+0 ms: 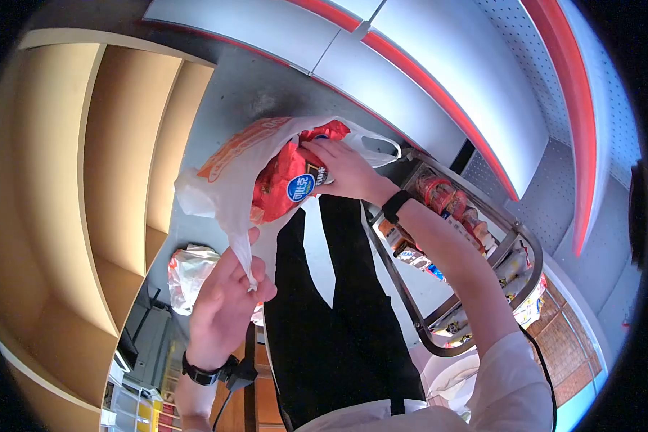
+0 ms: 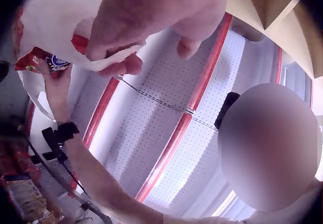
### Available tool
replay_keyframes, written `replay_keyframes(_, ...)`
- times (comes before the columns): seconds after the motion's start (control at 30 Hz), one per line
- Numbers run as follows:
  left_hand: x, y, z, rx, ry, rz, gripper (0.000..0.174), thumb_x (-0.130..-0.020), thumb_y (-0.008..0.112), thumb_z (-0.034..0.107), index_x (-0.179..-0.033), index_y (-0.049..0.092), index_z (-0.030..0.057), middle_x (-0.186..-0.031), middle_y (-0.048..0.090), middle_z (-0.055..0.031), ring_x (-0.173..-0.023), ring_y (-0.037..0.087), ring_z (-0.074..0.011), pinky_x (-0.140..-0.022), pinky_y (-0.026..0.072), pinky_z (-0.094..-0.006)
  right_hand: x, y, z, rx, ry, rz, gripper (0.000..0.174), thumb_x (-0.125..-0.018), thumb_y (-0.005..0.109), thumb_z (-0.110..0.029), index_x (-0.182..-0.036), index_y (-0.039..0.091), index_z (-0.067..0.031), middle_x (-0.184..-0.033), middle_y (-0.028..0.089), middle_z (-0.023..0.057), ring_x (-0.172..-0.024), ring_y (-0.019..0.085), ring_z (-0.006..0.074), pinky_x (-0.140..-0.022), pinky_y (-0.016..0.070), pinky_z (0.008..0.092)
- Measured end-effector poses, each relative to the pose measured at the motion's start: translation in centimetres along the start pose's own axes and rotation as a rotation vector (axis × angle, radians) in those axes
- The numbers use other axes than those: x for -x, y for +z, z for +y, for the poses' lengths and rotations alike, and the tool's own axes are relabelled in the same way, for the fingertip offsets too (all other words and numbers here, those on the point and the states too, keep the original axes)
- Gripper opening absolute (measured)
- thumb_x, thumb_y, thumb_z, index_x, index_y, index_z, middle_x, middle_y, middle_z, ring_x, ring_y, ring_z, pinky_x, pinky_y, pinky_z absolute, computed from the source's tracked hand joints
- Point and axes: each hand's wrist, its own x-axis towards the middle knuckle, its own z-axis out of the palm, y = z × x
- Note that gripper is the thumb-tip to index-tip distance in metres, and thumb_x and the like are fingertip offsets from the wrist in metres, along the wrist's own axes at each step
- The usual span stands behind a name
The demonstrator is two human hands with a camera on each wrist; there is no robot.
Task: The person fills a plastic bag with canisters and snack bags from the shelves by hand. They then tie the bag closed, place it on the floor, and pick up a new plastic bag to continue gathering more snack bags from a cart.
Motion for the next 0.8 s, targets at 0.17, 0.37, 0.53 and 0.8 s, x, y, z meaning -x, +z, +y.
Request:
replay_keyframes(0.17, 1.7, -1.2, 0.5, 0.043, -0.026, 0.004, 0.093, -0.080, 0.059, 0.054, -0.145, 0.022, -0.0003, -0.100, 0.048, -0.0027, -0.088, 0.046, -0.0147, -0.083, 0.0383, -0.0305, 0.5, 0.8, -0.2, -0.023, 0.070, -0.003, 0.084, -0.071, 0.073, -0.048, -0.135, 0.039, -0.0053, -0.129, 0.048, 0.0171, -0.118, 0.048, 0.0353, -0.100, 0.0380, 0.0438)
replay_keyframes(0.37, 3.2, -2.1, 0.6, 0.024, -0.028, 0.031, 0.091, -0.079, 0.059, 0.054, -0.144, 0.025, 0.0001, -0.097, 0.048, -0.0024, -0.080, 0.044, -0.0153, -0.077, 0.0363, -0.0303, -0.4, 2.1, -1.2, 0.026, 0.100, 0.033, 0.081, -0.072, 0.072, -0.050, -0.132, 0.043, -0.0043, -0.124, 0.051, 0.0171, -0.114, 0.050, 0.0350, -0.097, 0.0393, 0.0426)
replay_keyframes(0.53, 4.2, -2.9, 1.4, 0.057, 0.001, 0.054, 0.091, -0.079, 0.059, 0.053, -0.144, 0.025, 0.0001, -0.096, 0.047, -0.0020, -0.079, 0.043, -0.0155, -0.076, 0.0349, -0.0300, -0.8, 2.6, -1.9, -0.025, 0.083, 0.140, 0.077, -0.074, 0.072, -0.046, -0.135, 0.043, -0.0079, -0.122, 0.051, 0.0177, -0.115, 0.050, 0.0353, -0.094, 0.0429, 0.0416)
replay_keyframes(0.8, 5.4, -3.3, 2.8, 0.059, -0.001, 0.071, 0.094, -0.076, 0.062, 0.054, -0.144, 0.025, -0.0005, -0.092, 0.046, -0.0024, -0.078, 0.042, -0.0157, -0.076, 0.0344, -0.0301, -0.1, 4.5, -0.3, -0.731, 0.226, 0.286, 0.077, -0.075, 0.076, -0.026, -0.138, 0.035, -0.0076, -0.130, 0.042, 0.0157, -0.120, 0.046, 0.0347, -0.093, 0.0440, 0.0432)
